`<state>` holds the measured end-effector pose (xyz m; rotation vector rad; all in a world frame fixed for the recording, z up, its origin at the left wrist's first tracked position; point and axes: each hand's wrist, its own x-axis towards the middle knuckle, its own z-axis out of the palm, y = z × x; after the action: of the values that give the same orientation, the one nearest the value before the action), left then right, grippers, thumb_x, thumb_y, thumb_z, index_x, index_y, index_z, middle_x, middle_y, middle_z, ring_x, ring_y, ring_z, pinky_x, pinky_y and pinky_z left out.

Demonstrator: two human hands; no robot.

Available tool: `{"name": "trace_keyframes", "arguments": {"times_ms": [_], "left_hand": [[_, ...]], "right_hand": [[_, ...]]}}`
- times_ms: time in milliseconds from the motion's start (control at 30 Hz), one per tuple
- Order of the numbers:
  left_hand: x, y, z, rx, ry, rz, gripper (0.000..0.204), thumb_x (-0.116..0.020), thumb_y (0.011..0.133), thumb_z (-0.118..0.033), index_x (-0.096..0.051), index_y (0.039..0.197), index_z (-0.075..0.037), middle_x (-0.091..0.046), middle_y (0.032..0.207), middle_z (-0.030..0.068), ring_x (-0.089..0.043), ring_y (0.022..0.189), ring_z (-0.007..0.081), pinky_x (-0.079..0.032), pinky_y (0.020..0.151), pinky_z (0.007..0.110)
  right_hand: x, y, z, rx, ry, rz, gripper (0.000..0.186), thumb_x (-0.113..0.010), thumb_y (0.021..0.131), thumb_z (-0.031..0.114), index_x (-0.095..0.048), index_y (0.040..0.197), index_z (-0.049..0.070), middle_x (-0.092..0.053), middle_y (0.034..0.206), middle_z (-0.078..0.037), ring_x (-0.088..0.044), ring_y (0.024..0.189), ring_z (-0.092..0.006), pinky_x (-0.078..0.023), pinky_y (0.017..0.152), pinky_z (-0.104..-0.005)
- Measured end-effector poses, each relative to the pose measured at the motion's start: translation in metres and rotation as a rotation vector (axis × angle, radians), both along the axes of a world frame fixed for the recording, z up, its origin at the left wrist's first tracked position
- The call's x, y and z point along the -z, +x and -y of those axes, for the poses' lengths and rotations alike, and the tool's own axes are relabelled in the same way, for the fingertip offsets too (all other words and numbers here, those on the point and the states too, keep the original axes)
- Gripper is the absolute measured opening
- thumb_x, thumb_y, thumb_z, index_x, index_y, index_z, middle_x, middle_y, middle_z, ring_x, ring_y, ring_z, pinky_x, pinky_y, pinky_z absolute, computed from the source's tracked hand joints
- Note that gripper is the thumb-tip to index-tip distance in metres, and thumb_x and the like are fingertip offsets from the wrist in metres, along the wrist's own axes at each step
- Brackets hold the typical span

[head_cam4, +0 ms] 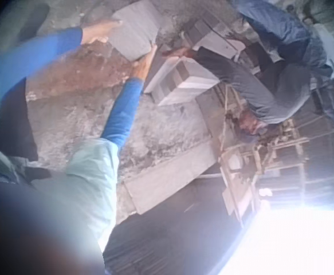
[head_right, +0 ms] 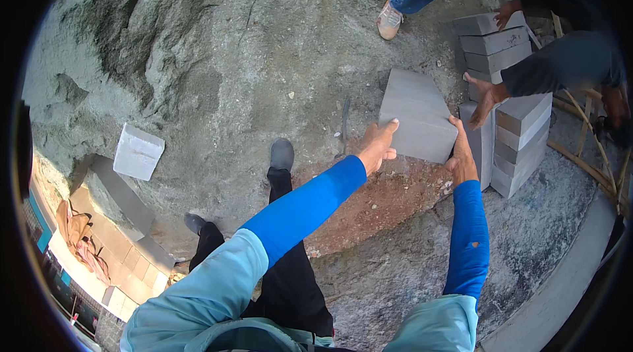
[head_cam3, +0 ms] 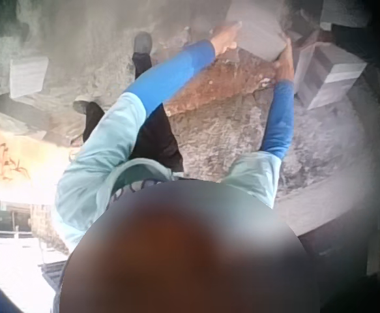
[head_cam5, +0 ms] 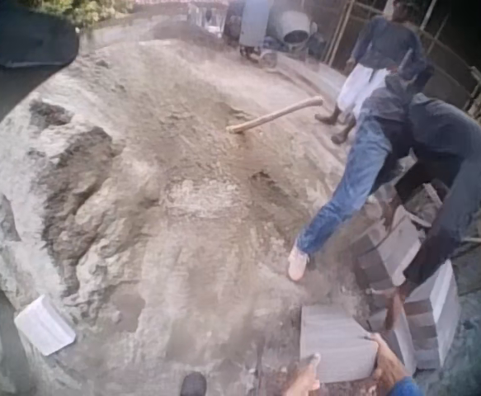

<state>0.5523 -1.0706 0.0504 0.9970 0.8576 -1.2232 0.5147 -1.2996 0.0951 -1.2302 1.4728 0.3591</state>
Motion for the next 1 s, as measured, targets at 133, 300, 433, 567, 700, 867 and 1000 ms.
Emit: {"name": "trace_keyframes", "arguments": {"times_ms": [133, 300, 433, 567, 700, 867, 1000], "left_hand": [[-0.001, -0.001, 0.032, -0.063, 0.005, 0.109, 0.064, -0.062, 0.099, -0.045, -0.049, 0.133, 0.008, -0.062, 0.119, 0.0229, -0.069, 0.087, 0.0303, -0.060, 0.064, 0.037], [-0.012, 0.007, 0.067, -0.084, -0.088, 0.139, 0.066, -0.060, 0.099, -0.042, -0.043, 0.137, 0.009, -0.065, 0.106, 0.0279, -0.069, 0.072, 0.0304, -0.055, 0.059, 0.042], [-0.001, 0.002, 0.030, -0.208, -0.558, 0.175, 0.075, -0.054, 0.102, -0.041, -0.025, 0.158, 0.000, -0.052, 0.139, 0.0294, -0.073, 0.083, 0.0380, -0.063, 0.066, 0.045], [-0.008, -0.010, -0.061, -0.259, -0.706, 0.312, 0.074, -0.054, 0.102, -0.043, -0.028, 0.160, -0.005, -0.054, 0.139, 0.0266, -0.073, 0.087, 0.0369, -0.063, 0.068, 0.045], [0.014, -0.056, -0.264, -0.436, -0.404, 0.347, 0.064, -0.058, 0.101, -0.045, -0.047, 0.148, -0.002, -0.063, 0.124, 0.0194, -0.072, 0.089, 0.0279, -0.061, 0.071, 0.038], [0.071, -0.216, -0.649, -0.968, 0.366, 0.165, 0.043, -0.061, 0.102, -0.040, -0.061, 0.127, -0.006, -0.070, 0.102, 0.0117, -0.069, 0.079, 0.0170, -0.057, 0.068, 0.030], [0.123, -0.383, -0.932, -1.385, 0.931, 0.038, 0.028, -0.056, 0.101, -0.023, -0.063, 0.119, -0.003, -0.069, 0.094, 0.0094, -0.066, 0.074, 0.0171, -0.054, 0.063, 0.030]], "right_hand": [[-0.018, 0.000, -0.003, 0.134, -0.067, 0.202, 0.093, -0.067, 0.084, 0.067, -0.047, 0.147, 0.002, -0.050, 0.146, -0.021, -0.049, 0.136, -0.0367, -0.039, 0.111, -0.0564], [-0.037, -0.038, -0.006, 0.537, -0.190, 0.550, 0.115, -0.080, 0.081, 0.049, -0.014, 0.153, -0.013, -0.028, 0.156, -0.027, -0.027, 0.150, -0.0376, -0.025, 0.124, -0.0509], [-0.027, -0.040, -0.023, 0.718, -0.186, 0.765, 0.110, -0.073, 0.088, 0.047, -0.009, 0.155, -0.012, -0.023, 0.160, -0.026, -0.023, 0.152, -0.0372, -0.021, 0.127, -0.0469], [-0.016, -0.025, -0.123, 0.426, -0.258, 0.600, 0.095, -0.053, 0.101, 0.051, -0.006, 0.157, -0.010, -0.015, 0.163, -0.026, -0.023, 0.152, -0.0391, -0.022, 0.127, -0.0488], [0.025, -0.070, -0.280, -0.278, -0.253, 0.169, 0.087, -0.048, 0.104, 0.056, -0.019, 0.158, -0.006, -0.031, 0.159, -0.026, -0.036, 0.147, -0.0408, -0.034, 0.119, -0.0507], [0.090, -0.164, -0.583, -0.868, 0.031, 0.086, 0.067, -0.066, 0.099, 0.039, -0.047, 0.144, -0.006, -0.059, 0.137, -0.016, -0.056, 0.127, -0.0296, -0.046, 0.104, -0.0445], [0.144, -0.247, -0.849, -1.055, 0.261, 0.036, 0.054, -0.064, 0.100, 0.035, -0.057, 0.133, -0.007, -0.066, 0.121, -0.017, -0.064, 0.113, -0.0268, -0.052, 0.097, -0.0402]]}}
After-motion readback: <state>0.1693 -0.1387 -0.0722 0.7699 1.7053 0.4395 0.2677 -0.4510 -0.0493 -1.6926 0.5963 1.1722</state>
